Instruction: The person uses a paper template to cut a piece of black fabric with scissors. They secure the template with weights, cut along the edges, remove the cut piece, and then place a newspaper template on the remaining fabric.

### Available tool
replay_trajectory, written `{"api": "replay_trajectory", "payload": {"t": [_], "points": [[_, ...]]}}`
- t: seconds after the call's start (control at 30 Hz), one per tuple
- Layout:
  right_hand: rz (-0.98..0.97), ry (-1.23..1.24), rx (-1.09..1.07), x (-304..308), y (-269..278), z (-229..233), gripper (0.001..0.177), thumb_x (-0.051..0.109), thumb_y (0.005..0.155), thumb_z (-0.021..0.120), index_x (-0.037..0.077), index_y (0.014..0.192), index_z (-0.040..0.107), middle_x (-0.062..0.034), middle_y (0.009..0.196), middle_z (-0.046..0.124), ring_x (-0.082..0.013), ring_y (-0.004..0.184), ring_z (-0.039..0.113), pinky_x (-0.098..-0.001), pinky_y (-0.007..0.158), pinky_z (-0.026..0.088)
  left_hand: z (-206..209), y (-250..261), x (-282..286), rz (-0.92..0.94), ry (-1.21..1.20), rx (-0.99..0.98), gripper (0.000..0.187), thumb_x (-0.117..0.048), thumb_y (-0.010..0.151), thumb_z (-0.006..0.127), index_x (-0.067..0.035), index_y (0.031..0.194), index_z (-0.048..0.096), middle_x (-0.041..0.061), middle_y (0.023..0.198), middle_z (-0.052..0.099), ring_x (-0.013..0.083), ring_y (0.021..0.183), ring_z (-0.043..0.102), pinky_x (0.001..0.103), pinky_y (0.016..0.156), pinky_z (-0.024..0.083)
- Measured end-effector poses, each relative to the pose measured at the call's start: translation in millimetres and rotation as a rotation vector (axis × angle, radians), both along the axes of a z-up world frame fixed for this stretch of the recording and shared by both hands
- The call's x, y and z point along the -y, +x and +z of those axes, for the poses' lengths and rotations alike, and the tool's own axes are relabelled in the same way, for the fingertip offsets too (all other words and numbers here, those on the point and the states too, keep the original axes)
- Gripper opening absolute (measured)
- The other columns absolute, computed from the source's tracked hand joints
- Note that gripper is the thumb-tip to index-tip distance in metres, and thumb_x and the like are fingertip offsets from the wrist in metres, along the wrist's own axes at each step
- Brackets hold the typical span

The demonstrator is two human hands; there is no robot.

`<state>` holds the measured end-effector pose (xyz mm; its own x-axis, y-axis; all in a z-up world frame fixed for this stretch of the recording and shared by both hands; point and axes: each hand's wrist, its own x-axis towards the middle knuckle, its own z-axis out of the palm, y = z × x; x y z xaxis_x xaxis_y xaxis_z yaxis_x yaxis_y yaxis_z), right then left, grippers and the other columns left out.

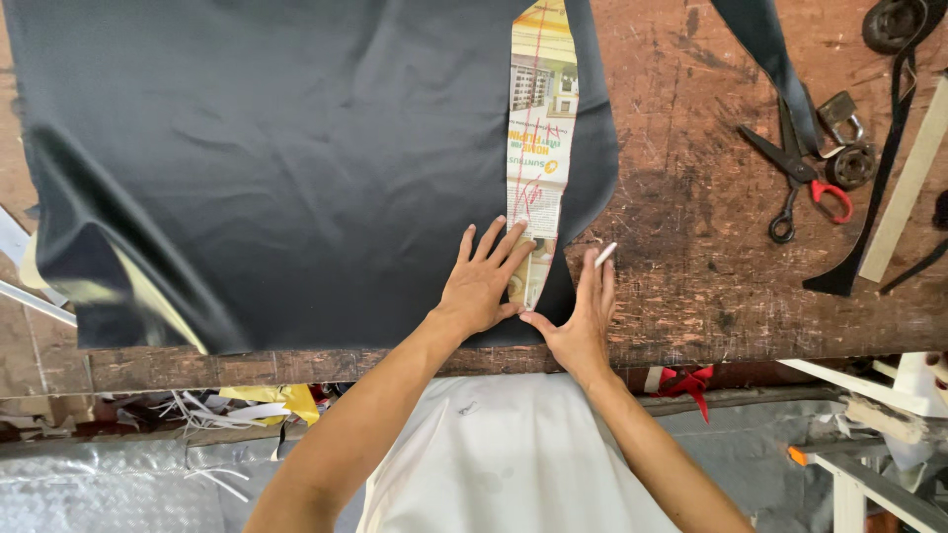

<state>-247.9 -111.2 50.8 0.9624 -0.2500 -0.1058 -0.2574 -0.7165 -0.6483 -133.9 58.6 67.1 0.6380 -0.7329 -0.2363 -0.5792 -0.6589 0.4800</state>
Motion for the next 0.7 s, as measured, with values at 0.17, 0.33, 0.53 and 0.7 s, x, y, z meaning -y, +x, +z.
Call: {"api": "replay_trajectory", "payload": {"t": [0.17, 0.33, 0.53, 0.7], "points": [[0.008, -0.032, -0.002, -2.3, -1.9, -2.5, 0.131, 0.045, 0.070, 0.090, 0.002, 0.162, 0.007, -0.0223, 0.169, 0.016, -0.0448, 0.156, 0.007, -0.0586, 0.123, 0.011, 1.2, -0.8, -1.5, -0.013, -0.015, 0.036, 0.102, -0.042, 0.071, 0.087, -0.015, 0.154, 0.037, 0.011, 0.165, 0.023, 0.0355, 0.154, 0.016, 0.062, 0.122, 0.012], [0.018, -0.028, 0.003, -1.9, -4.4, -3.5, 0.132, 0.047, 0.071, 0.090, 0.002, 0.162, 0.006, -0.0234, 0.169, 0.015, -0.0462, 0.156, 0.007, -0.0599, 0.124, 0.010, 0.4, -2.0, -2.5, -0.017, -0.014, 0.039, 0.102, -0.042, 0.071, 0.086, -0.014, 0.154, 0.036, 0.012, 0.165, 0.023, 0.0370, 0.154, 0.015, 0.060, 0.123, 0.011], [0.014, -0.036, 0.009, -6.5, 1.3, 7.0, 0.133, 0.048, 0.069, 0.089, 0.002, 0.162, 0.006, -0.0251, 0.168, 0.013, -0.0461, 0.155, 0.006, -0.0621, 0.122, 0.008, 6.6, -0.7, -5.3, 0.000, -0.052, 0.015, 0.101, -0.040, 0.069, 0.088, -0.014, 0.153, 0.039, 0.013, 0.164, 0.025, 0.0379, 0.154, 0.016, 0.059, 0.124, 0.012], [-0.051, 0.067, 0.008, 6.6, 3.5, 18.8, 0.123, 0.042, 0.072, 0.089, 0.003, 0.162, 0.015, -0.0330, 0.163, 0.019, -0.0488, 0.148, 0.019, -0.0613, 0.117, 0.015, 11.5, -0.5, -2.0, 0.012, -0.047, 0.012, 0.103, -0.038, 0.064, 0.090, -0.013, 0.151, 0.040, 0.013, 0.163, 0.027, 0.0374, 0.153, 0.017, 0.059, 0.123, 0.011]]}}
